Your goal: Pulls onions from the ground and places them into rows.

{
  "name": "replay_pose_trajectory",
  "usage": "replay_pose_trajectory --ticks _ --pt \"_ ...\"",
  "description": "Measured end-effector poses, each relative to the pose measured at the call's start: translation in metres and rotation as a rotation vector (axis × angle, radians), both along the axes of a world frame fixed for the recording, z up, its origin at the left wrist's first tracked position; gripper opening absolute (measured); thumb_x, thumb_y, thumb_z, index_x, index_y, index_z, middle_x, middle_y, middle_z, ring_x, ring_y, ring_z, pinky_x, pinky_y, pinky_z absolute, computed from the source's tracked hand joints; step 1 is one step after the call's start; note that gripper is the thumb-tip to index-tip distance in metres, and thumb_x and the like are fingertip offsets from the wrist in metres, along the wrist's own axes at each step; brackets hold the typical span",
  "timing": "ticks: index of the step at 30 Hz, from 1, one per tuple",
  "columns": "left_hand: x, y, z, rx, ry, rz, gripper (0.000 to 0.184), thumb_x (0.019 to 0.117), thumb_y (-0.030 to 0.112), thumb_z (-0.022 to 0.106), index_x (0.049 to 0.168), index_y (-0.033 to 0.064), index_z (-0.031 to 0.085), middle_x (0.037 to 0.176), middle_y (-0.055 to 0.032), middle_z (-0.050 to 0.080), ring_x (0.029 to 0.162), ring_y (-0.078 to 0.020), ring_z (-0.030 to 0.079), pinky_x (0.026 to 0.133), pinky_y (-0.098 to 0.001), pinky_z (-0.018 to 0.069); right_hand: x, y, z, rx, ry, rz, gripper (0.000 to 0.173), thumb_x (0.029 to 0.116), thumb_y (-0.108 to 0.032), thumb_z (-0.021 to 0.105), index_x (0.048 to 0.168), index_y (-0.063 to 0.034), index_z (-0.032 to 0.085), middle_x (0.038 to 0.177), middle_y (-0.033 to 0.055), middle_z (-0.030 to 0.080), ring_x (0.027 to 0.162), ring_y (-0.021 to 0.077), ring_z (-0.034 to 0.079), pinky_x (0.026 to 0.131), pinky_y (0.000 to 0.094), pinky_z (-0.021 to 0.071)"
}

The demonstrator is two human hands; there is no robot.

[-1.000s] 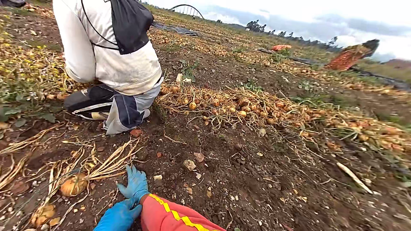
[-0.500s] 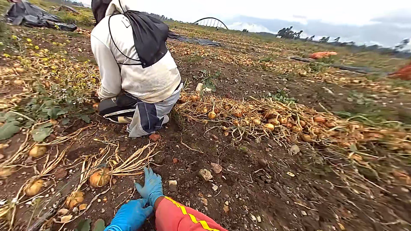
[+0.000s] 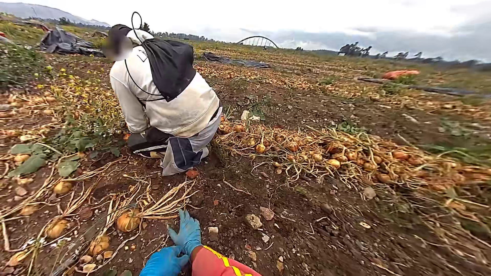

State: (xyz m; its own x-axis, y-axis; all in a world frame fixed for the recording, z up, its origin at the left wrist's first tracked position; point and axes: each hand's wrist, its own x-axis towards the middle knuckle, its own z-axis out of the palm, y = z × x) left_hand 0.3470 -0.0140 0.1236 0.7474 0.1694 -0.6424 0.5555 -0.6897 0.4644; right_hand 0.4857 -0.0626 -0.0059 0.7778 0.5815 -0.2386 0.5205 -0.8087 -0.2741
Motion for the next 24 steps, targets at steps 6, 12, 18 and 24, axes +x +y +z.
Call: replay_pose_trajectory --ticks 6,12,18,24 --pt "0.0 0.0 -0.001 0.006 -0.014 0.004 0.053 0.0984 0.065 0.047 0.133 0.0299 0.068 0.129 -0.0052 0.07 0.123 -0.0283 0.064 0.103 -0.0628 0.0464 -0.001 -0.002 0.004 0.004 0.002 -0.005 0.101 0.087 -0.079 0.047 0.166 -0.0206 0.023 0.168 0.0106 0.033 0.139 0.0303 0.052 0.111 0.0554 0.0424" --pt "-0.008 0.0 -0.002 0.057 0.032 -0.02 0.056 0.1001 0.062 0.045 0.136 0.0246 0.066 0.133 -0.0072 0.068 0.127 -0.0292 0.062 0.106 -0.0625 0.0449 -0.004 0.0 0.002 0.026 -0.025 0.0 0.101 0.0866 -0.078 0.047 0.165 -0.0187 0.025 0.166 0.011 0.036 0.138 0.0301 0.054 0.112 0.0551 0.0424" --pt "-0.013 -0.023 0.016 0.054 -0.008 -0.018 0.055 0.1003 0.061 0.045 0.143 0.0296 0.061 0.135 -0.0055 0.068 0.127 -0.0285 0.063 0.104 -0.0623 0.0466 0.0 0.0 -0.001 0.011 -0.025 0.001 0.102 0.086 -0.079 0.046 0.166 -0.0193 0.024 0.166 0.0114 0.036 0.136 0.0308 0.055 0.111 0.0547 0.0431" --pt "-0.044 -0.041 0.032 0.078 0.03 -0.098 0.061 0.1037 0.058 0.042 0.15 0.0207 0.054 0.14 -0.0133 0.064 0.131 -0.037 0.058 0.106 -0.0662 0.0425 -0.004 -0.001 0.003 0.037 -0.04 -0.01 0.1 0.0868 -0.078 0.047 0.165 -0.0183 0.027 0.166 0.0116 0.037 0.136 0.0303 0.056 0.111 0.0534 0.0433"
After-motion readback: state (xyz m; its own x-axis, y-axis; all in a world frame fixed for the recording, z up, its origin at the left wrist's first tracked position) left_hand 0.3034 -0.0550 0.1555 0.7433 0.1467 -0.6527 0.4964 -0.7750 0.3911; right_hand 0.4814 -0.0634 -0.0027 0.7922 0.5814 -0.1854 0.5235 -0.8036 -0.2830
